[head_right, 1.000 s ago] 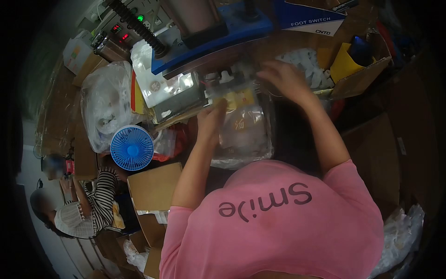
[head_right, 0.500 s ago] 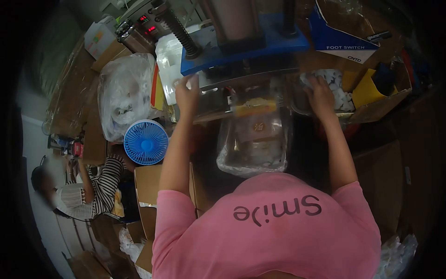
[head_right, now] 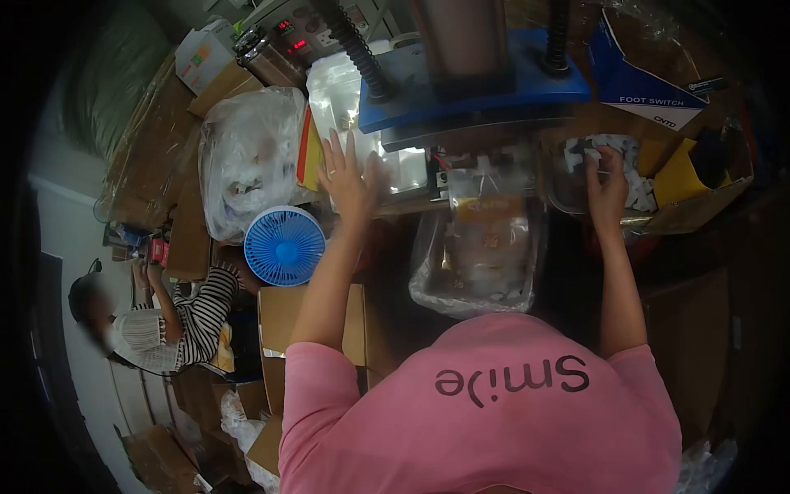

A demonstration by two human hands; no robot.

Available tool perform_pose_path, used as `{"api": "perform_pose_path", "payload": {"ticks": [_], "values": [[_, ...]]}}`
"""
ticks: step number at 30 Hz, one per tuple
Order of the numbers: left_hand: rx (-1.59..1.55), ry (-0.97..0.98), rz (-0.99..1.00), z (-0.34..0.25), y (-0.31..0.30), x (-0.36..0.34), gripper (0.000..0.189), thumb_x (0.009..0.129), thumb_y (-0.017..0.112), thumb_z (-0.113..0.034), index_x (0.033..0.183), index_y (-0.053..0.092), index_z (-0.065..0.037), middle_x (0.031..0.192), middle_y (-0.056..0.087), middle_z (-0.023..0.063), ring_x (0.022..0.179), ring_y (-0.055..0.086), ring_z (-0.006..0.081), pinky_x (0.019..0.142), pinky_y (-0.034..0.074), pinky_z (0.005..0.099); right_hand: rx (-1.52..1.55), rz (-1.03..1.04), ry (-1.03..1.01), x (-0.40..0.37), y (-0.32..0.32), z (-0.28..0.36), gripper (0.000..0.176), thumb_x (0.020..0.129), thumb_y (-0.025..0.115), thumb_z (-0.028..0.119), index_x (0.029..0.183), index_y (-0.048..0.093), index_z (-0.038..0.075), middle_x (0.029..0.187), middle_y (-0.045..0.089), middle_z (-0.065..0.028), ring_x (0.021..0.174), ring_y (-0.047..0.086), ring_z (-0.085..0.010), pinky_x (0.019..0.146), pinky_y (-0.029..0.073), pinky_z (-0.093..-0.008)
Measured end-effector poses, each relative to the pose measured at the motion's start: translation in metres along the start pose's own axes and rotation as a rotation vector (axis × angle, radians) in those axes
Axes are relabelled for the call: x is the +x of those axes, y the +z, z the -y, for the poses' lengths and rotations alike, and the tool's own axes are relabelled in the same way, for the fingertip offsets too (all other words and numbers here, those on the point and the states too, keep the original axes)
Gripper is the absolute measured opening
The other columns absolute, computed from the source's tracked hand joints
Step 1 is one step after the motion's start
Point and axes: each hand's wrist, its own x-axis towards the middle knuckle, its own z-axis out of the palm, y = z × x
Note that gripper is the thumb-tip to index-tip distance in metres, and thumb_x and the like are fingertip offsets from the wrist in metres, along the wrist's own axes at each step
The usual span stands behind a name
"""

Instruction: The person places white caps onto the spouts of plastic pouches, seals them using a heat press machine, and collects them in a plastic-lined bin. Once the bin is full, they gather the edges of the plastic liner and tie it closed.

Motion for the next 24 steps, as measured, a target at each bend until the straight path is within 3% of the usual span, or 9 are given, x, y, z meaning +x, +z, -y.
{"api": "perform_pose_path", "payload": {"ticks": [3, 7, 8, 9, 11, 12, 19, 22, 24], "values": [[-0.075, 0.040, 0.278, -0.027, -0.023, -0.045, 0.062, 0.086, 0.058, -0.037, 0.137, 0.037, -0.009, 0.148, 0.024, 0.0151, 0.138, 0.018, 0.0333, 0.108, 0.011, 0.0572, 0.181, -0.145, -0.058, 0.000, 0.005, -0.003, 0.026, 0.088, 0.060, 0.011, 0.113, 0.053, 0.003, 0.101, 0.061, -0.0099, 0.090, 0.057, -0.0167, 0.075, 0.046, -0.0271], [-0.207, 0.122, 0.299, -0.017, -0.035, -0.071, 0.056, 0.076, 0.066, -0.017, 0.129, 0.049, -0.014, 0.143, 0.037, 0.0081, 0.136, 0.028, 0.0263, 0.110, 0.015, 0.0516, 0.144, -0.096, -0.046, 0.001, -0.001, -0.002, 0.026, 0.088, 0.061, 0.010, 0.112, 0.055, 0.003, 0.101, 0.061, -0.0074, 0.088, 0.056, -0.0141, 0.075, 0.045, -0.0248], [-0.227, 0.126, 0.165, -0.011, -0.032, -0.070, 0.047, 0.071, 0.065, -0.006, 0.117, 0.060, -0.014, 0.127, 0.054, 0.0053, 0.122, 0.046, 0.0235, 0.105, 0.027, 0.0445, 0.235, 0.000, 0.074, 0.002, -0.005, 0.000, 0.025, 0.088, 0.061, 0.011, 0.111, 0.055, 0.003, 0.100, 0.061, -0.0059, 0.086, 0.055, -0.0129, 0.075, 0.044, -0.0235], [-0.230, 0.124, 0.165, -0.008, -0.034, -0.066, 0.047, 0.071, 0.065, -0.006, 0.117, 0.060, -0.014, 0.127, 0.054, 0.0053, 0.122, 0.046, 0.0235, 0.105, 0.027, 0.0445, 0.326, 0.098, 0.192, 0.004, -0.008, 0.003, 0.024, 0.088, 0.061, 0.012, 0.110, 0.056, 0.003, 0.098, 0.061, -0.0043, 0.084, 0.054, -0.0117, 0.074, 0.043, -0.0222], [-0.453, -0.019, 0.118, -0.004, -0.037, -0.058, 0.035, 0.072, 0.063, -0.003, 0.106, 0.066, -0.011, 0.109, 0.064, 0.0052, 0.106, 0.056, 0.0250, 0.097, 0.036, 0.0405, 0.306, 0.114, 0.112, 0.006, -0.013, 0.007, 0.023, 0.088, 0.062, 0.013, 0.109, 0.058, 0.003, 0.095, 0.061, -0.0029, 0.083, 0.053, -0.0106, 0.073, 0.043, -0.0214], [-0.411, -0.038, -0.027, -0.016, -0.045, -0.052, 0.023, 0.075, 0.063, -0.003, 0.097, 0.069, -0.009, 0.090, 0.067, 0.0069, 0.087, 0.062, 0.0216, 0.084, 0.043, 0.0345, 0.286, 0.128, 0.037, 0.006, -0.015, 0.008, 0.023, 0.088, 0.062, 0.014, 0.108, 0.059, 0.004, 0.093, 0.061, -0.0014, 0.081, 0.053, -0.0096, 0.072, 0.042, -0.0207], [-1.348, -0.547, 0.426, -0.097, -0.077, -0.078, 0.018, 0.085, 0.065, -0.012, 0.093, 0.068, 0.004, 0.087, 0.069, 0.0045, 0.078, 0.058, 0.0068, 0.070, 0.045, 0.0212, 0.212, 0.382, 0.033, -0.009, -0.028, 0.086, 0.023, 0.084, 0.064, 0.017, 0.103, 0.063, 0.004, 0.091, 0.063, -0.0036, 0.082, 0.057, -0.0124, 0.072, 0.044, -0.0251], [-1.247, -0.755, 0.620, -0.108, -0.062, -0.102, 0.019, 0.085, 0.066, -0.014, 0.094, 0.069, 0.003, 0.086, 0.068, 0.0049, 0.078, 0.058, 0.0059, 0.070, 0.045, 0.0208, 0.133, 0.589, -0.197, -0.013, -0.024, 0.118, 0.026, 0.079, 0.068, 0.012, 0.104, 0.063, 0.005, 0.088, 0.061, -0.0034, 0.082, 0.055, -0.0123, 0.074, 0.045, -0.0267], [-1.284, -0.792, 0.562, -0.111, -0.054, -0.113, 0.021, 0.085, 0.067, -0.016, 0.095, 0.069, 0.002, 0.085, 0.068, 0.0044, 0.077, 0.058, 0.0056, 0.070, 0.045, 0.0207, 0.051, 0.720, -0.370, -0.013, -0.022, 0.126, 0.031, 0.078, 0.070, 0.014, 0.107, 0.063, 0.006, 0.085, 0.062, -0.0047, 0.078, 0.057, -0.0136, 0.071, 0.045, -0.0269]]}}
